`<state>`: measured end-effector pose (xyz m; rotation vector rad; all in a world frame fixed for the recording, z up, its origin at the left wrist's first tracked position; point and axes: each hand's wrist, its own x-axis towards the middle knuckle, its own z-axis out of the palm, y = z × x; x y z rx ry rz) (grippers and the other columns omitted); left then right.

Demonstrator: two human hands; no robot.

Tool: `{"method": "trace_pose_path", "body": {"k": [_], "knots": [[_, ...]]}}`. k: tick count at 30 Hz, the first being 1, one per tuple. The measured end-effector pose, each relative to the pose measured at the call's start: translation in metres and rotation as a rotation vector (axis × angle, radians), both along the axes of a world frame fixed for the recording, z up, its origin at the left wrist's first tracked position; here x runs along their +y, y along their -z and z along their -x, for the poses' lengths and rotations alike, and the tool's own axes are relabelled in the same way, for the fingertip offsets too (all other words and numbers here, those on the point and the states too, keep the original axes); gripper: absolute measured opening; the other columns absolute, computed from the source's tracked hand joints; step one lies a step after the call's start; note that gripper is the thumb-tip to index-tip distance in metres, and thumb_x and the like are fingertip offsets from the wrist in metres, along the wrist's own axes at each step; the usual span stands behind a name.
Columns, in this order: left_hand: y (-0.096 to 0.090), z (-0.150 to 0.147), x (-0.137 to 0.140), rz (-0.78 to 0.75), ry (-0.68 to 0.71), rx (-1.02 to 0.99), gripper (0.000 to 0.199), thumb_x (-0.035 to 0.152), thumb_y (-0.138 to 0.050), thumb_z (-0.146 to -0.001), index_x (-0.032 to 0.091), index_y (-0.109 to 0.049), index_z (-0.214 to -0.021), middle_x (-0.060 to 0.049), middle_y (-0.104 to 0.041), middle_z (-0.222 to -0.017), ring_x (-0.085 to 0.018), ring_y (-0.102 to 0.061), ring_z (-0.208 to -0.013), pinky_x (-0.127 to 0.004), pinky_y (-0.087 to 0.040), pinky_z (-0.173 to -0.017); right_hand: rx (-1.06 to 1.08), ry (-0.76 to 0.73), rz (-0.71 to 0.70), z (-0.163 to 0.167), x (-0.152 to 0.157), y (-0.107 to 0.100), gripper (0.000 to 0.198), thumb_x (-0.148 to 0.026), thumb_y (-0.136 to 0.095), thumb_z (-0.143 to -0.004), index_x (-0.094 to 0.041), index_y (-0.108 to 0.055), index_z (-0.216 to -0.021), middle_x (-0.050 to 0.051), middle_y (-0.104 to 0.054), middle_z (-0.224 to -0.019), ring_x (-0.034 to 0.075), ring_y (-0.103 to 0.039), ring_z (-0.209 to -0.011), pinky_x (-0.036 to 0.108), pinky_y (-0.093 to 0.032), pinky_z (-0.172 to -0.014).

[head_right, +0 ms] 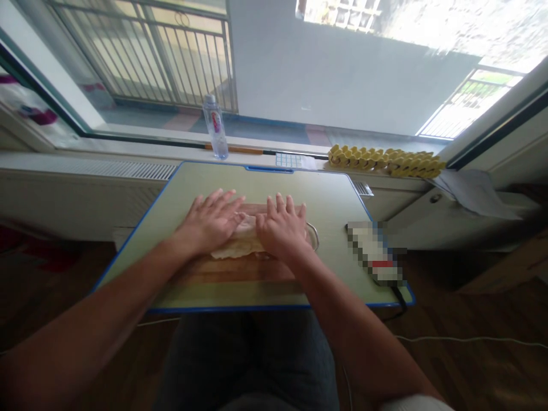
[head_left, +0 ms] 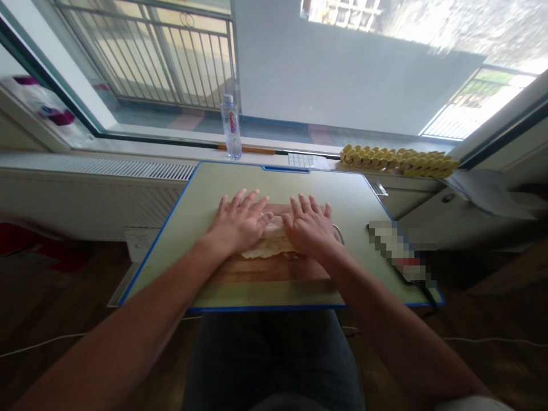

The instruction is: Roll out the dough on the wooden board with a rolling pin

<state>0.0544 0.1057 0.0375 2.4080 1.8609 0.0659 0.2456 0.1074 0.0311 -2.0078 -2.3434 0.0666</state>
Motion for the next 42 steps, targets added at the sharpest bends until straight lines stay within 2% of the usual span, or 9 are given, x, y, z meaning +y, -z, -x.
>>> {"method": "trace_pose_path", "body": {"k": [4,11,17,19,25,28,34,37,42], "knots": [[-0.004,-0.001,0.036,0.158,-0.039,-0.010,0.070,0.056,-0.019,-0.106,0.025,-0.022,-0.170,-0.006,-0.010,-0.179,-0.036,-0.011,-0.164,-0.067,-0.011,-0.129,-0.028,-0.051,0.111,0.005,0.039,-0.008,0.072,-0.045,-0.031,-0.104,-0.017,-0.023,-0.170,0.009,-0.015,-0.177,0.041,-0.015,-0.162,0.071,-0.016,-0.126],[0.004,-0.002,-0.033,-0.022,0.082,-0.026,0.066,0.054,-0.015,-0.108,0.030,-0.027,-0.168,-0.001,-0.021,-0.177,-0.028,-0.014,-0.164,-0.060,-0.007,-0.132,-0.031,-0.102,-0.025,-0.010,-0.033,0.003,0.067,-0.048,-0.014,-0.109,-0.020,-0.032,-0.167,0.006,-0.025,-0.175,0.033,-0.018,-0.162,0.062,-0.014,-0.129],[0.000,0.001,0.045,0.139,-0.012,-0.031,0.071,0.057,-0.025,-0.105,0.028,-0.021,-0.170,-0.006,-0.010,-0.179,-0.035,-0.009,-0.164,-0.066,-0.007,-0.129,0.002,-0.083,0.121,0.005,0.049,-0.006,0.071,-0.043,-0.037,-0.104,-0.026,-0.019,-0.171,0.007,-0.014,-0.178,0.041,-0.017,-0.161,0.071,-0.017,-0.125],[0.001,0.001,0.051,0.163,-0.013,-0.032,0.072,0.057,-0.026,-0.104,0.027,-0.020,-0.170,-0.006,-0.010,-0.179,-0.036,-0.009,-0.164,-0.067,-0.007,-0.129,0.013,-0.088,0.141,0.006,0.056,-0.007,0.074,-0.044,-0.039,-0.103,-0.026,-0.016,-0.171,0.007,-0.012,-0.178,0.040,-0.016,-0.162,0.069,-0.018,-0.126],[0.008,-0.004,-0.029,-0.066,0.118,-0.051,0.066,0.054,-0.016,-0.108,0.031,-0.026,-0.169,-0.001,-0.022,-0.177,-0.029,-0.014,-0.164,-0.058,-0.006,-0.132,0.054,-0.152,0.047,-0.012,-0.020,-0.005,0.069,-0.055,-0.018,-0.109,-0.025,-0.019,-0.171,0.004,-0.023,-0.176,0.033,-0.016,-0.163,0.062,-0.014,-0.130],[0.009,-0.005,-0.042,-0.109,0.141,-0.048,0.065,0.054,-0.016,-0.108,0.032,-0.028,-0.168,-0.001,-0.025,-0.176,-0.029,-0.015,-0.164,-0.059,-0.006,-0.132,0.107,-0.081,0.053,-0.013,-0.020,-0.007,0.075,-0.060,-0.017,-0.108,-0.020,-0.019,-0.170,0.007,-0.025,-0.176,0.033,-0.017,-0.162,0.060,-0.016,-0.130],[0.003,-0.001,0.034,0.089,-0.010,-0.076,0.073,0.060,-0.024,-0.104,0.029,-0.021,-0.170,-0.004,-0.014,-0.179,-0.033,-0.011,-0.164,-0.065,-0.008,-0.130,0.121,0.029,-0.187,0.006,0.067,-0.003,0.068,-0.054,-0.025,-0.109,-0.016,-0.034,-0.164,0.012,-0.032,-0.172,0.036,-0.023,-0.159,0.066,-0.015,-0.127],[0.000,0.001,0.058,0.127,-0.107,-0.104,0.076,0.060,-0.023,-0.103,0.024,-0.021,-0.170,-0.008,-0.012,-0.179,-0.035,-0.010,-0.164,-0.067,-0.009,-0.129,0.132,0.037,-0.254,0.011,0.083,-0.003,0.061,-0.046,-0.026,-0.109,-0.015,-0.042,-0.159,0.013,-0.038,-0.169,0.035,-0.027,-0.157,0.065,-0.016,-0.126],[0.005,-0.004,0.001,0.028,-0.035,-0.084,0.071,0.061,-0.017,-0.105,0.029,-0.026,-0.168,-0.005,-0.020,-0.178,-0.034,-0.016,-0.163,-0.064,-0.008,-0.130,0.154,0.015,-0.228,0.000,0.028,0.000,0.062,-0.051,-0.022,-0.109,-0.020,-0.040,-0.160,0.009,-0.041,-0.168,0.033,-0.027,-0.158,0.065,-0.017,-0.127]]}}
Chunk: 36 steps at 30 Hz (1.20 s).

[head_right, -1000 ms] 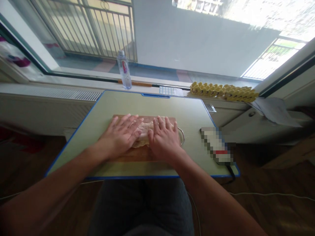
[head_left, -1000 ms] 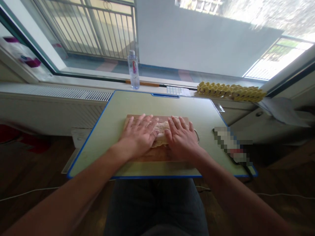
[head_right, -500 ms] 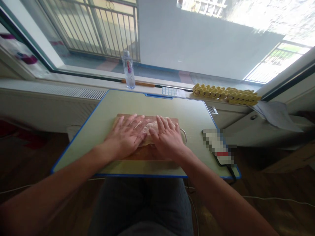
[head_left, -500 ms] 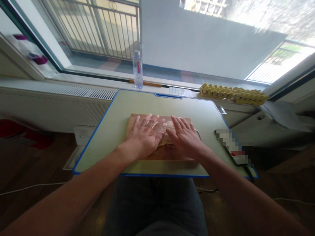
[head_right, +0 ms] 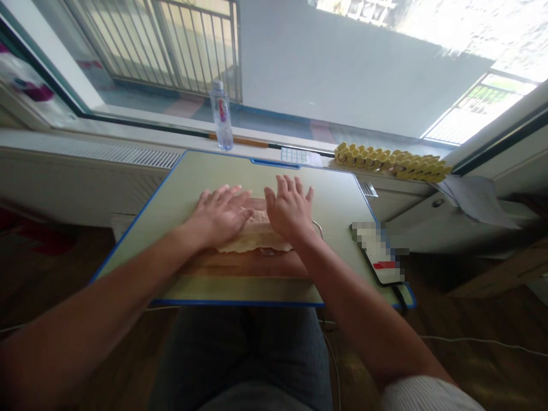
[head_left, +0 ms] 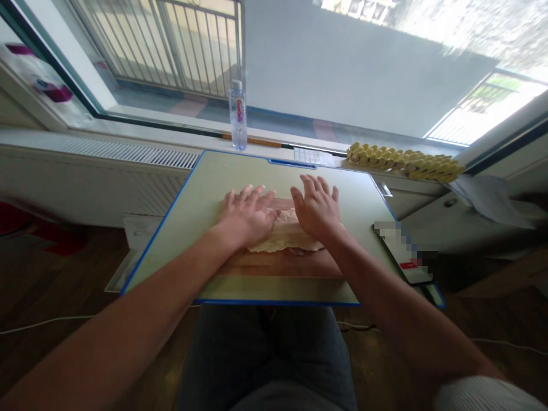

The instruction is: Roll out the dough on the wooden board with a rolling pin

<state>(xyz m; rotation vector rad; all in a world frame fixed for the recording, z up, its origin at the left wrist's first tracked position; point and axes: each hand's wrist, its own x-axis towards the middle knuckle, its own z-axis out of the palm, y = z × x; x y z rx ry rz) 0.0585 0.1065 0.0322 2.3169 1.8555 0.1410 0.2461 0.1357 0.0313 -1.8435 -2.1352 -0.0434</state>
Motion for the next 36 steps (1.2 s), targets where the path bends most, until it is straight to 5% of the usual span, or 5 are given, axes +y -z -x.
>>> {"method": "trace_pose_path", "body": {"k": [4,12,22,31,36], "knots": [[0.005,-0.003,-0.034,-0.134,0.056,0.022,0.068,0.059,-0.015,-0.107,0.031,-0.029,-0.167,-0.004,-0.027,-0.176,-0.031,-0.019,-0.163,-0.061,-0.006,-0.132,0.009,-0.004,0.108,-0.007,-0.031,0.003,0.066,-0.058,-0.021,-0.108,-0.026,-0.037,-0.163,0.006,-0.039,-0.170,0.034,-0.029,-0.157,0.064,-0.020,-0.127],[-0.007,0.003,0.058,0.125,-0.056,-0.007,0.075,0.063,-0.020,-0.104,0.025,-0.028,-0.168,-0.009,-0.015,-0.178,-0.036,-0.013,-0.164,-0.066,-0.011,-0.129,0.038,0.051,0.110,0.009,0.052,-0.003,0.066,-0.054,-0.026,-0.107,-0.015,-0.042,-0.158,0.016,-0.042,-0.166,0.037,-0.031,-0.155,0.072,-0.017,-0.124],[0.015,-0.005,-0.103,-0.257,0.152,0.025,0.065,0.055,-0.026,-0.108,0.026,-0.037,-0.165,-0.004,-0.034,-0.172,-0.028,-0.022,-0.163,-0.056,-0.014,-0.133,-0.144,-0.058,0.124,-0.015,-0.098,0.007,0.067,-0.051,-0.019,-0.110,-0.019,-0.033,-0.166,0.008,-0.033,-0.173,0.032,-0.021,-0.161,0.061,-0.014,-0.129],[-0.009,-0.003,0.040,0.052,-0.055,-0.020,0.075,0.065,-0.018,-0.105,0.026,-0.031,-0.167,-0.007,-0.018,-0.178,-0.034,-0.014,-0.164,-0.066,-0.013,-0.129,0.000,0.048,0.233,0.005,0.033,-0.007,0.078,-0.063,-0.029,-0.105,-0.019,-0.024,-0.169,0.012,-0.020,-0.177,0.040,-0.015,-0.162,0.069,-0.013,-0.127],[0.003,-0.004,-0.020,-0.089,0.020,-0.006,0.073,0.064,-0.021,-0.106,0.024,-0.036,-0.165,-0.008,-0.028,-0.175,-0.035,-0.022,-0.162,-0.064,-0.014,-0.130,-0.012,-0.046,0.232,-0.005,-0.023,0.000,0.073,-0.059,-0.028,-0.107,-0.020,-0.026,-0.169,0.009,-0.026,-0.175,0.040,-0.019,-0.161,0.069,-0.015,-0.126]]}}
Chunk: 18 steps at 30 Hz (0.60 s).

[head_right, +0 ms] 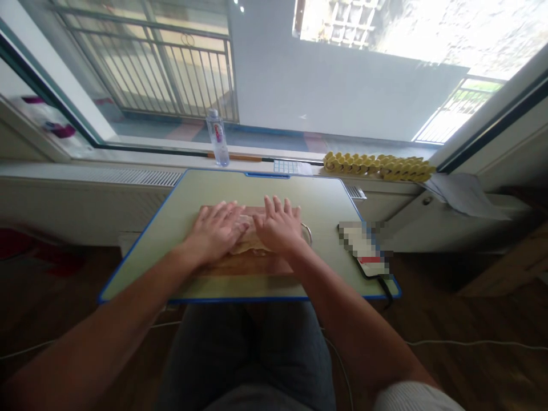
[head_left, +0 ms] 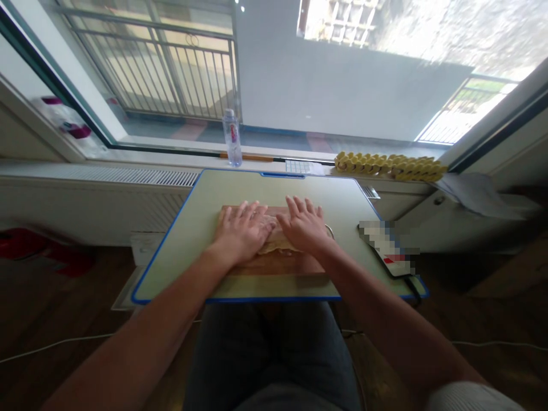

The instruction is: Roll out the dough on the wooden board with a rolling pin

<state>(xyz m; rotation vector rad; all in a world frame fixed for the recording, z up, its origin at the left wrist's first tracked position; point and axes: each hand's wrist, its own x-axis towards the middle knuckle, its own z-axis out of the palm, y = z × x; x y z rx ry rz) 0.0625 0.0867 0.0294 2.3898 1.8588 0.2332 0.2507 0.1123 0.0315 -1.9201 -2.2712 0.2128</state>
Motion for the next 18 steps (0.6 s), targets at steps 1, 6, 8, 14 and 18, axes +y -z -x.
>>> {"method": "trace_pose_path", "body": {"k": [1,6,8,14,18], "knots": [[0.004,0.000,-0.021,-0.059,0.025,0.000,0.070,0.062,-0.024,-0.106,0.025,-0.040,-0.164,-0.008,-0.031,-0.173,-0.035,-0.024,-0.161,-0.063,-0.015,-0.130,-0.006,-0.013,-0.053,-0.003,-0.020,0.003,0.071,-0.059,-0.028,-0.108,-0.020,-0.031,-0.167,0.010,-0.030,-0.174,0.040,-0.021,-0.160,0.068,-0.015,-0.127],[0.022,0.007,-0.095,-0.257,0.138,-0.087,0.058,0.049,-0.047,-0.105,0.024,-0.046,-0.158,-0.008,-0.049,-0.164,-0.030,-0.037,-0.156,-0.055,-0.022,-0.130,0.066,-0.108,-0.222,-0.020,-0.099,0.018,0.057,-0.051,-0.039,-0.109,-0.021,-0.050,-0.156,0.009,-0.045,-0.166,0.036,-0.026,-0.159,0.062,-0.018,-0.128],[0.025,0.013,-0.107,-0.281,0.132,-0.135,0.054,0.041,-0.053,-0.103,0.022,-0.051,-0.153,-0.010,-0.056,-0.158,-0.031,-0.045,-0.150,-0.054,-0.027,-0.128,0.127,-0.160,-0.243,-0.026,-0.112,0.020,0.047,-0.051,-0.050,-0.105,-0.025,-0.060,-0.144,0.006,-0.049,-0.163,0.035,-0.028,-0.158,0.060,-0.018,-0.128],[0.016,0.033,-0.120,-0.347,0.098,-0.350,0.036,0.036,-0.066,-0.094,0.026,-0.066,-0.129,-0.008,-0.069,-0.136,-0.030,-0.059,-0.132,-0.052,-0.040,-0.120,0.259,-0.267,-0.384,-0.036,-0.130,0.024,0.017,-0.031,-0.067,-0.098,-0.030,-0.068,-0.115,0.001,-0.067,-0.145,0.031,-0.040,-0.152,0.059,-0.010,-0.129],[0.004,0.047,-0.091,-0.334,0.018,-0.568,0.034,0.047,-0.060,-0.098,0.025,-0.070,-0.121,-0.007,-0.072,-0.129,-0.026,-0.063,-0.126,-0.043,-0.047,-0.114,0.318,-0.301,-0.458,-0.052,-0.137,0.031,0.017,-0.030,-0.063,-0.101,-0.030,-0.065,-0.118,0.002,-0.076,-0.124,0.026,-0.055,-0.137,0.054,-0.017,-0.128]]}}
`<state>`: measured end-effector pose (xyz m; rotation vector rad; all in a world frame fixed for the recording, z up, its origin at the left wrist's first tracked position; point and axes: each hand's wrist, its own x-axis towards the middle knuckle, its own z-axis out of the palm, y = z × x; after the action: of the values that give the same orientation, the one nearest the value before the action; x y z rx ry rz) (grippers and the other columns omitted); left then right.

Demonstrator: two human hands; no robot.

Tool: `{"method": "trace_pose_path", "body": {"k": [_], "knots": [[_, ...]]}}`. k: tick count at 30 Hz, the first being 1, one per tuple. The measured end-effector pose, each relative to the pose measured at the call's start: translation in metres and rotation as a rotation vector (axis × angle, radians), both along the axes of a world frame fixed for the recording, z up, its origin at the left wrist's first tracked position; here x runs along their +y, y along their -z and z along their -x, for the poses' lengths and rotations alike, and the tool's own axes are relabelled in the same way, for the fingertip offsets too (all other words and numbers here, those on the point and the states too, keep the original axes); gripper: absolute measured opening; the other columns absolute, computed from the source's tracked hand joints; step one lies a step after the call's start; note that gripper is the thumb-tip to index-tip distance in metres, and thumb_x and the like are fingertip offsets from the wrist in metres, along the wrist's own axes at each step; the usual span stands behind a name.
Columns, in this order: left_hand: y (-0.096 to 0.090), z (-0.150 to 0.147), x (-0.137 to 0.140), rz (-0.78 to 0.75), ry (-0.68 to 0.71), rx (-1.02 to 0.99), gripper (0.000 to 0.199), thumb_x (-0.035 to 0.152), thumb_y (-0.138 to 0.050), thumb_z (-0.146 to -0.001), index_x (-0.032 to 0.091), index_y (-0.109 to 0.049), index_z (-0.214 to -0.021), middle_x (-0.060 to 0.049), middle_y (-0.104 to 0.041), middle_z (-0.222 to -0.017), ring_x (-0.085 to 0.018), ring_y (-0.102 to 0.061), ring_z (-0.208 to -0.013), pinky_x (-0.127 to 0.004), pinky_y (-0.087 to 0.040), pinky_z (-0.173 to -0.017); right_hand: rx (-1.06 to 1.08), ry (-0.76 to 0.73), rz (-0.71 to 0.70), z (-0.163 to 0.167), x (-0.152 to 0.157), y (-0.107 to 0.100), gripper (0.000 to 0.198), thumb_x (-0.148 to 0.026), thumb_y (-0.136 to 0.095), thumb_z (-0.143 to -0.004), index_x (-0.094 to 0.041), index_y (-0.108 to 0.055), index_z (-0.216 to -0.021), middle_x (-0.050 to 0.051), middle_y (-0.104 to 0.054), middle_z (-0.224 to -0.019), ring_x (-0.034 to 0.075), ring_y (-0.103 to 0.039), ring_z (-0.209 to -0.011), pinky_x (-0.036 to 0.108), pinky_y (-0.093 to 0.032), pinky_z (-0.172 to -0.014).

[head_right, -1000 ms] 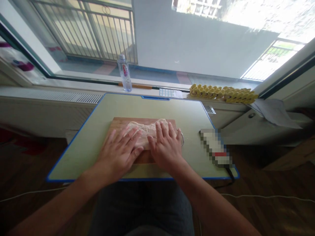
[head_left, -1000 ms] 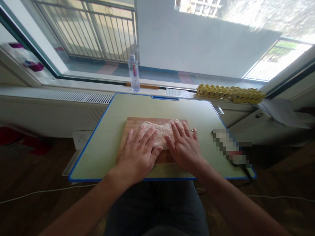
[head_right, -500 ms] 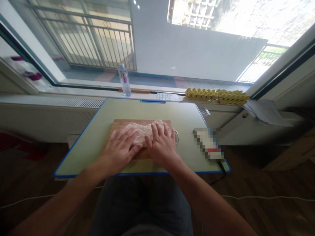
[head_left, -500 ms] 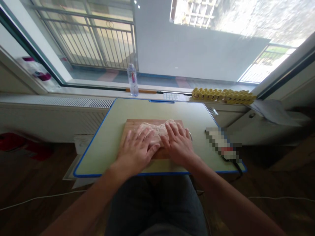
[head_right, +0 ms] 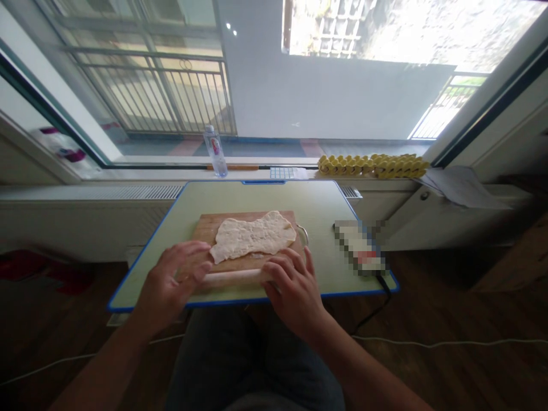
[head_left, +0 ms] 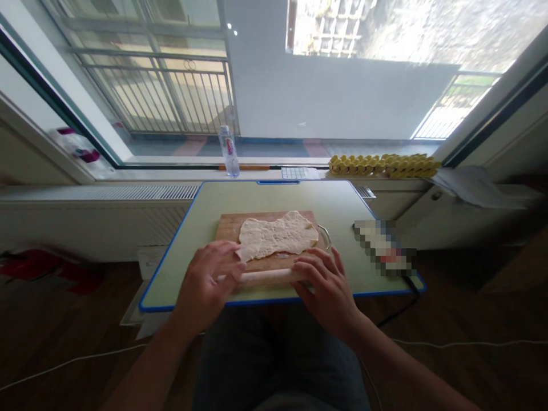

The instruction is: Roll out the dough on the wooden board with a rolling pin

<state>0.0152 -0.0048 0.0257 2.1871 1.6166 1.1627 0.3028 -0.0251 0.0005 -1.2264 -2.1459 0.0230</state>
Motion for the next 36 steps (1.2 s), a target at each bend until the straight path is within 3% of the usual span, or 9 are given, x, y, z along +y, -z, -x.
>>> {"method": "trace_pose_path", "body": {"k": [3,7,9,12,15,19,23,29,36], "knots": [[0.000,0.001,0.045,0.114,-0.153,0.025,0.047,0.050,-0.046,-0.101,0.019,-0.070,-0.127,-0.012,-0.070,-0.137,-0.028,-0.060,-0.132,-0.045,-0.040,-0.120,0.066,0.134,-0.020,-0.027,0.003,0.006,0.019,-0.035,-0.060,-0.101,-0.027,-0.065,-0.117,0.007,-0.075,-0.118,0.027,-0.063,-0.123,0.049,-0.035,-0.118],[0.008,-0.016,0.089,0.322,-0.200,0.318,0.051,0.046,-0.055,-0.095,0.018,-0.065,-0.137,-0.013,-0.055,-0.158,-0.034,-0.044,-0.148,-0.051,-0.030,-0.126,0.056,0.581,0.143,-0.061,0.018,0.004,0.031,-0.046,-0.058,-0.099,-0.021,-0.066,-0.116,0.011,-0.073,-0.103,0.031,-0.067,-0.100,0.044,-0.050,-0.091],[0.010,-0.028,0.098,0.318,-0.212,0.343,0.045,0.042,-0.060,-0.091,0.021,-0.068,-0.129,-0.011,-0.062,-0.150,-0.033,-0.050,-0.143,-0.048,-0.036,-0.122,0.005,0.758,0.297,-0.069,0.026,-0.002,0.034,-0.048,-0.054,-0.101,-0.020,-0.065,-0.116,0.012,-0.072,-0.099,0.032,-0.068,-0.097,0.043,-0.049,-0.085],[0.008,-0.038,0.106,0.322,-0.272,0.286,0.033,0.038,-0.065,-0.086,0.024,-0.070,-0.115,-0.010,-0.075,-0.123,-0.031,-0.063,-0.125,-0.042,-0.048,-0.108,-0.067,0.830,0.437,-0.072,0.036,-0.011,0.034,-0.047,-0.051,-0.102,-0.019,-0.064,-0.115,0.014,-0.072,-0.107,0.033,-0.067,-0.105,0.041,-0.048,-0.084],[0.002,-0.039,0.119,0.402,-0.295,0.194,0.035,0.034,-0.070,-0.080,0.024,-0.070,-0.113,-0.009,-0.077,-0.107,-0.029,-0.069,-0.106,-0.037,-0.052,-0.093,-0.117,0.802,0.476,-0.070,0.043,-0.015,0.034,-0.045,-0.050,-0.102,-0.018,-0.066,-0.114,0.015,-0.070,-0.119,0.033,-0.065,-0.111,0.042,-0.048,-0.089],[-0.010,-0.038,0.138,0.504,-0.218,0.151,0.015,0.032,-0.076,-0.068,0.024,-0.073,-0.080,-0.008,-0.076,-0.082,-0.027,-0.070,-0.080,-0.034,-0.050,-0.075,-0.131,0.724,0.361,-0.063,0.054,-0.023,0.044,-0.046,-0.057,-0.097,-0.015,-0.069,-0.126,0.021,-0.068,-0.128,0.037,-0.061,-0.119,0.048,-0.049,-0.096],[-0.024,-0.042,0.138,0.463,-0.107,0.113,0.011,0.035,-0.070,-0.071,0.024,-0.070,-0.073,-0.005,-0.073,-0.074,-0.023,-0.064,-0.069,-0.031,-0.046,-0.064,-0.051,0.476,0.262,-0.037,0.078,-0.038,0.045,-0.039,-0.053,-0.098,-0.015,-0.067,-0.133,0.018,-0.069,-0.133,0.034,-0.060,-0.124,0.047,-0.046,-0.109],[-0.033,-0.047,0.120,0.373,0.053,0.039,0.022,0.045,-0.065,-0.076,0.023,-0.068,-0.079,0.000,-0.069,-0.071,-0.020,-0.059,-0.069,-0.029,-0.047,-0.062,-0.070,0.159,0.461,0.002,0.145,-0.046,0.067,-0.014,-0.052,-0.089,-0.014,-0.050,-0.156,0.010,-0.060,-0.154,0.021,-0.056,-0.139,0.030,-0.040,-0.117],[-0.031,-0.044,0.107,0.330,0.100,-0.261,0.028,0.048,-0.069,-0.075,0.021,-0.066,-0.082,0.000,-0.065,-0.073,-0.017,-0.056,-0.069,-0.028,-0.045,-0.062,-0.153,0.116,0.521,0.007,0.180,-0.044,0.037,-0.024,-0.064,-0.086,-0.022,-0.078,-0.119,0.008,-0.077,-0.125,0.024,-0.068,-0.117,0.030,-0.048,-0.102]]}}
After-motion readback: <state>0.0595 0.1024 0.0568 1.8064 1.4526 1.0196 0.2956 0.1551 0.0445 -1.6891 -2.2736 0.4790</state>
